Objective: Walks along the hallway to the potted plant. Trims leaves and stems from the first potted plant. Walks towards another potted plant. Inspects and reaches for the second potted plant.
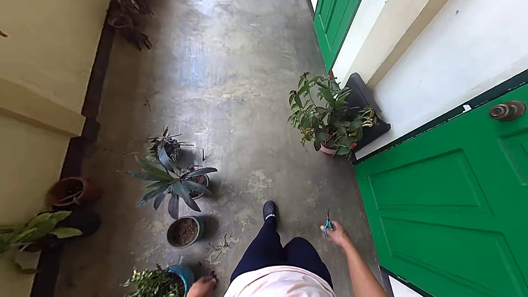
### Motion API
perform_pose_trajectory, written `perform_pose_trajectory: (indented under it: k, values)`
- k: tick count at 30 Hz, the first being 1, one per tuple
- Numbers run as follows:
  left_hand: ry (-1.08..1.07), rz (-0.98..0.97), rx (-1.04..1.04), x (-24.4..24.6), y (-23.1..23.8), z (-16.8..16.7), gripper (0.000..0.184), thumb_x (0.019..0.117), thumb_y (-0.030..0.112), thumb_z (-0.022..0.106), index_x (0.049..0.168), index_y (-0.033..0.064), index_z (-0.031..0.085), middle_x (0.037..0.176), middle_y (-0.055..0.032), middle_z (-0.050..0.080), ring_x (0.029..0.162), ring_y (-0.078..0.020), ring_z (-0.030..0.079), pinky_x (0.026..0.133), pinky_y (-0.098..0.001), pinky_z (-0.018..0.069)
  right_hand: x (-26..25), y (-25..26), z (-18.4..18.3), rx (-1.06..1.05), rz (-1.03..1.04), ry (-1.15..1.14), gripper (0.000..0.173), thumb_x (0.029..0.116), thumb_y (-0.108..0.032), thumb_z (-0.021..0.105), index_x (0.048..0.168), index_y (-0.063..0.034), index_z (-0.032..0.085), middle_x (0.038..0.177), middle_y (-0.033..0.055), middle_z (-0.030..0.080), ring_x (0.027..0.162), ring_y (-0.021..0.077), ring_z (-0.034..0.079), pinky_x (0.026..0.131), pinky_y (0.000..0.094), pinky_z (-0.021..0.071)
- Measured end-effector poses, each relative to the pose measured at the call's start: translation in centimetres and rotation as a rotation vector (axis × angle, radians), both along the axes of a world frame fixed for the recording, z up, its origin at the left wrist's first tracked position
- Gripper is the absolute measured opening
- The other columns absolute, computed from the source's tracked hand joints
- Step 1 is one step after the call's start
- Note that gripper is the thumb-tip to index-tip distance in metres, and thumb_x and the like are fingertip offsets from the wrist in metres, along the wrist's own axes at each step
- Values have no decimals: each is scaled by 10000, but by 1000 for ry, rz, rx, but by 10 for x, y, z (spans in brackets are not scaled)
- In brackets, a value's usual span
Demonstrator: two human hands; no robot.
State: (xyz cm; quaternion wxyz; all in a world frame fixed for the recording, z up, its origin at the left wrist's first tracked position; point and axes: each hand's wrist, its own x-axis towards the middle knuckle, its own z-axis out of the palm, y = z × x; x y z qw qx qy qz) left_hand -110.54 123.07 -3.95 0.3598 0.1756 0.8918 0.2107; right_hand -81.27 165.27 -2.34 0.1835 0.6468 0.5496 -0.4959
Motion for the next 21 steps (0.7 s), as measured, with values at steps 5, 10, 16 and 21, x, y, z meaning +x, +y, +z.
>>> perform_pose_trajectory:
  k: [5,10,16,21]
  values:
    - [-316,71,10,-137,279,8,382,1084,245,536,1406,42,576,1277,-211,675,1132,-337,680,1011,-534,517,-4,69,27,-49,-238,4,644,1000,-388,690,1514,-79,455,1263,232,656,1034,342,693,874,498,573]
    - [-351,-122,96,-170,465,1,349,1088,246,515,1370,63,607,1240,-170,690,1090,-259,693,977,-451,538,-34,178,19,-97,-425,30,561,1024,-385,655,1470,-92,482,1073,165,682,849,240,683,728,389,569]
    - [-459,-43,4,-177,614,-116,310,1087,237,527,1322,74,645,1221,-141,696,1061,-246,685,919,-445,542,-85,308,-92,-185,-155,-50,638,1002,-428,676,1509,-109,456,1154,192,669,911,276,672,795,433,557]
    - [-422,-102,170,-177,756,-218,362,1082,262,542,1300,-11,635,1169,-186,678,964,-234,637,878,-415,513,-100,344,-212,-175,-27,-113,662,980,-463,686,1494,-97,489,1255,220,657,1042,343,678,907,523,545]
